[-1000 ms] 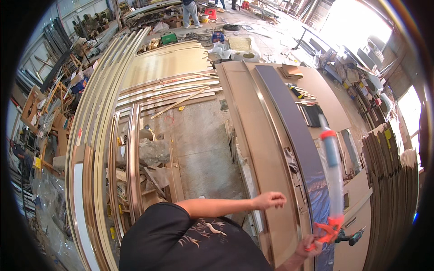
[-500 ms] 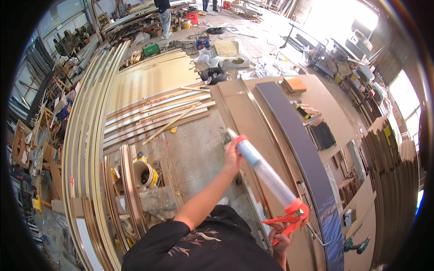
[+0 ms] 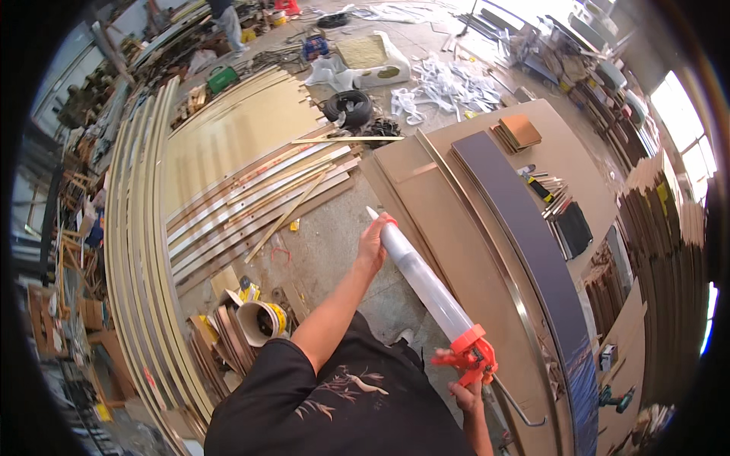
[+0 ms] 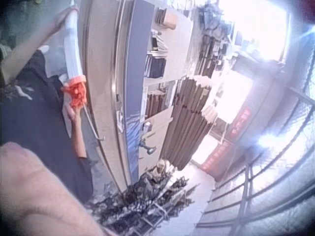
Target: The person handles wooden boards and dark strips in a workshop, aligning and fitting the strips to the edges of the boards. They use scissors to trim a strip and repeatedly test the fit by placing the strip against the board edge. The person moves between the workbench and the floor, picking up and setting down materials.
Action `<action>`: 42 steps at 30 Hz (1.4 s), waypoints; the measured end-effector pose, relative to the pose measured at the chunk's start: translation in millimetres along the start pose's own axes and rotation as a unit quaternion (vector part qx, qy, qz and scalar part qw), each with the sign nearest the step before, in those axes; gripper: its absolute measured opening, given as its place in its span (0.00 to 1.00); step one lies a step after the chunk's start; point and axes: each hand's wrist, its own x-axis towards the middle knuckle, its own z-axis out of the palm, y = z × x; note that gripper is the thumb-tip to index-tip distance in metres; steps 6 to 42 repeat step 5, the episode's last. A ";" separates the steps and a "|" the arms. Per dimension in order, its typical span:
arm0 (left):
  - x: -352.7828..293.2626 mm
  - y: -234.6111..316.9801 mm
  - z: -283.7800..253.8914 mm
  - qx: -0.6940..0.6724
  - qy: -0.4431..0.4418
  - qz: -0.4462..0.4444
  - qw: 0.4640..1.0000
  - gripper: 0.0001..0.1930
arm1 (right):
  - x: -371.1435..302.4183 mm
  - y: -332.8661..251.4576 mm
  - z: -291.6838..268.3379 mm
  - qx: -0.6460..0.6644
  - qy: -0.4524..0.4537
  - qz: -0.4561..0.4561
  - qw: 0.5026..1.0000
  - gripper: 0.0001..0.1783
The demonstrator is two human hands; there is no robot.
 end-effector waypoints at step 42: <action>65.5 42.8 3.2 0.206 -0.046 -0.024 0.977 0.27 | 36.8 8.6 92.3 0.112 0.142 -0.054 0.982 0.25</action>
